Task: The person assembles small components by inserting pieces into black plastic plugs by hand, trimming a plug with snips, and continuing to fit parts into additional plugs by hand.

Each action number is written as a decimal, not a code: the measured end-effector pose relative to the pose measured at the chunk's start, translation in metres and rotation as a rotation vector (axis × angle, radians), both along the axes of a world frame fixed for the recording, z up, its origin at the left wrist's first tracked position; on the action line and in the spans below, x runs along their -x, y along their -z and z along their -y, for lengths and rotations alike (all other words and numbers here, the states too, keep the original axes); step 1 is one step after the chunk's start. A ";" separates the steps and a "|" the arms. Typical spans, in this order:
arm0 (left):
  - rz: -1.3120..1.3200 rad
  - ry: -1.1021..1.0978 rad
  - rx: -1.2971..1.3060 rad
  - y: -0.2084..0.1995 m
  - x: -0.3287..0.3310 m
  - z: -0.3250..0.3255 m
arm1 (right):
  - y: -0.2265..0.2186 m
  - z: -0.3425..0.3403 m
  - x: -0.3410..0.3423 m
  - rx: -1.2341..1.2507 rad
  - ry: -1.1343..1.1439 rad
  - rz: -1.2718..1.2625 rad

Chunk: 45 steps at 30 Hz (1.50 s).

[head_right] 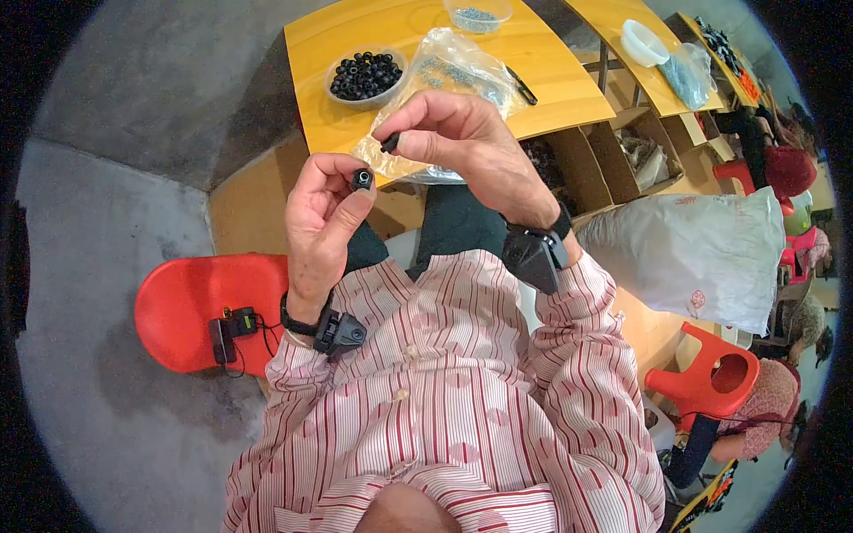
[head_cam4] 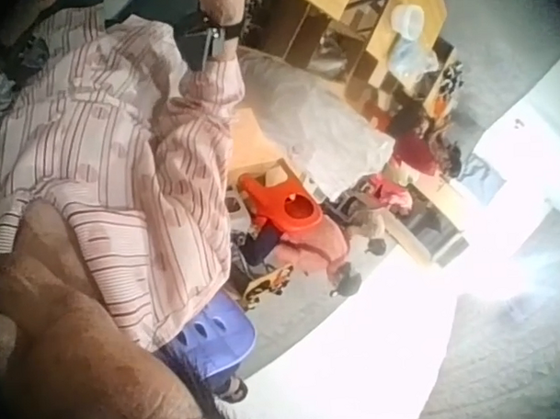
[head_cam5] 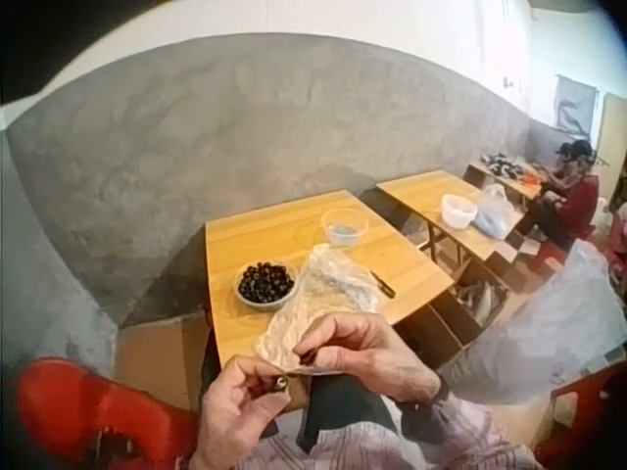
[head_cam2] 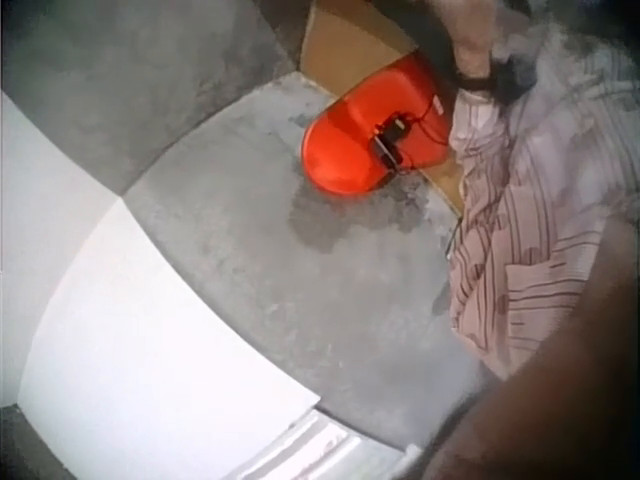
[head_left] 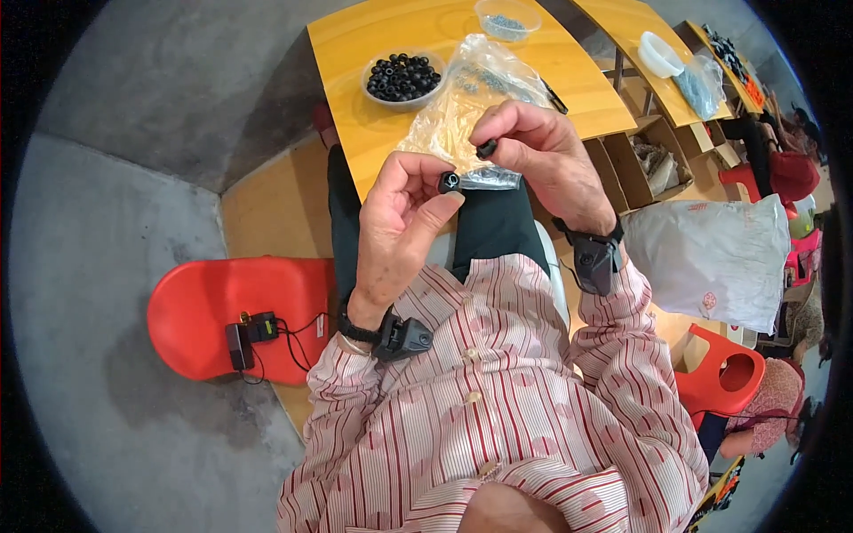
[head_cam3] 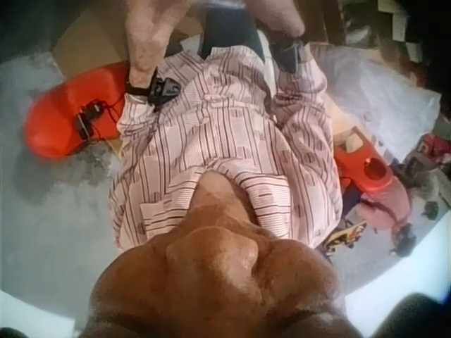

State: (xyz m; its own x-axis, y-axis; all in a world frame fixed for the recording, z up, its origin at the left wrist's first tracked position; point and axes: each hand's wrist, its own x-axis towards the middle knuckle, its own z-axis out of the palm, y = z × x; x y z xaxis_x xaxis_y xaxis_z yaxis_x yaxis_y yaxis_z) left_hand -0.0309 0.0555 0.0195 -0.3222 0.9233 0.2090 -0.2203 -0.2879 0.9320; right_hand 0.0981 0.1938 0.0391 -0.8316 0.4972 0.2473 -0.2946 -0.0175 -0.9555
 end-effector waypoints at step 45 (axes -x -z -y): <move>0.095 0.206 -0.031 0.004 -0.010 0.005 | -0.002 0.008 -0.016 -0.254 -0.027 -0.014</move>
State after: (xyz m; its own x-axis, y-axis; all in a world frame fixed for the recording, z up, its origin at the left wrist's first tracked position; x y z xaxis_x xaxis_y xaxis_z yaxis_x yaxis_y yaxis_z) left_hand -0.0208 0.0508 0.0158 -0.1473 0.9653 0.2156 -0.3641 -0.2556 0.8956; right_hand 0.1140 0.1859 0.0409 -0.8395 0.3952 0.3730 -0.3104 0.2146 -0.9261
